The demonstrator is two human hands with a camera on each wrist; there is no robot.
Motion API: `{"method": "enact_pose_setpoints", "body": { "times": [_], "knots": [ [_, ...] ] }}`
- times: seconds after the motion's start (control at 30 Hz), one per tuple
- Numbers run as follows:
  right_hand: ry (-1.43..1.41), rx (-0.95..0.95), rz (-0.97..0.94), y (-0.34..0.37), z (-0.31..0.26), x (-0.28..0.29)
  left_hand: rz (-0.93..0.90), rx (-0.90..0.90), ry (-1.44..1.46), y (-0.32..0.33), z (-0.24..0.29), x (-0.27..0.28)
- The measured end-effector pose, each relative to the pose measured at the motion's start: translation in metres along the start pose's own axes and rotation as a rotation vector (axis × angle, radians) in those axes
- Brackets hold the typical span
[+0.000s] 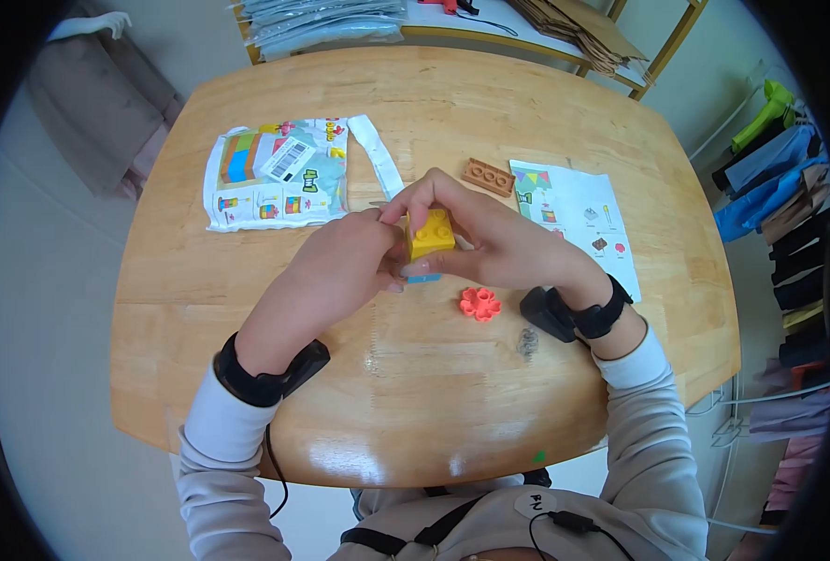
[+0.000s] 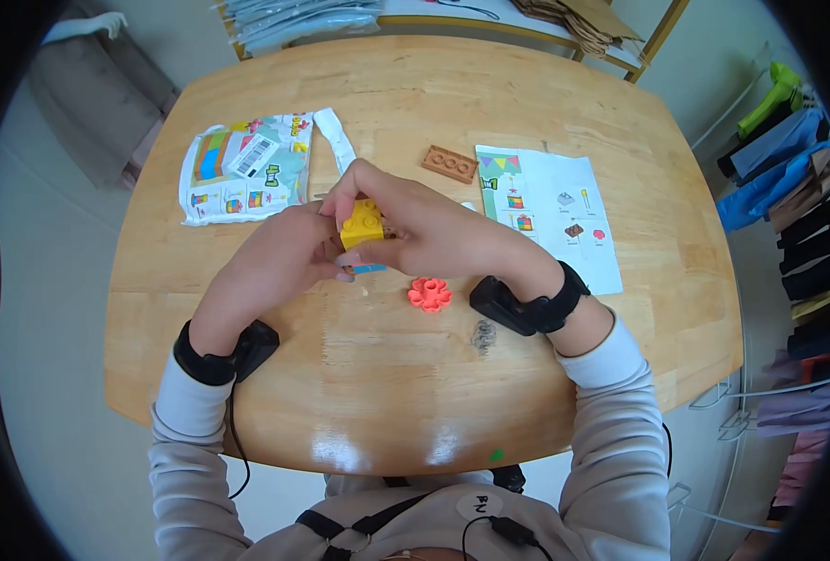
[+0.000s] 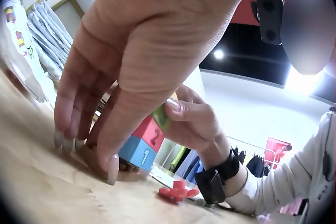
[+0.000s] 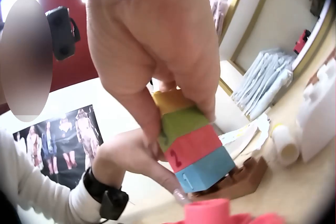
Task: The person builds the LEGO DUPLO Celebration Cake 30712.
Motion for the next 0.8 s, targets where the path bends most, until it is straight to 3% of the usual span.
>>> {"method": "enact_pose_setpoints", "body": {
  "times": [0.07, 0.2, 0.27, 0.4, 0.67, 0.8],
  "knots": [
    [0.219, 0.197, -0.074, -0.002, -0.002, 0.000, 0.000, 0.005, 0.004, -0.001, -0.001, -0.001],
    [0.162, 0.202, -0.064, -0.002, 0.000, 0.006, -0.017, -0.026, -0.002, 0.000, -0.003, -0.001],
    [-0.030, -0.027, -0.052, 0.000, 0.004, 0.013, 0.005, -0.010, -0.024, 0.001, 0.001, 0.000],
    [-0.057, -0.079, -0.060, 0.003, 0.005, 0.019, 0.016, 0.012, -0.052, 0.001, 0.004, 0.002],
    [0.440, -0.062, 0.007, 0.004, -0.025, 0.010, 0.015, -0.004, -0.013, 0.001, 0.000, -0.003],
    [0.511, -0.087, -0.029, 0.007, -0.025, 0.008, 0.036, -0.021, -0.058, 0.001, -0.002, -0.004]
  ]
}}
Point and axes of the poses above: each hand's wrist, its own y-axis away from the middle knuckle, its own x-axis out of the back of the hand, z = x × y, the point moved 2 cm from there along -y, towards the middle knuckle, and after that the axes turned 8 degrees about -y, right-handed, at the moved point
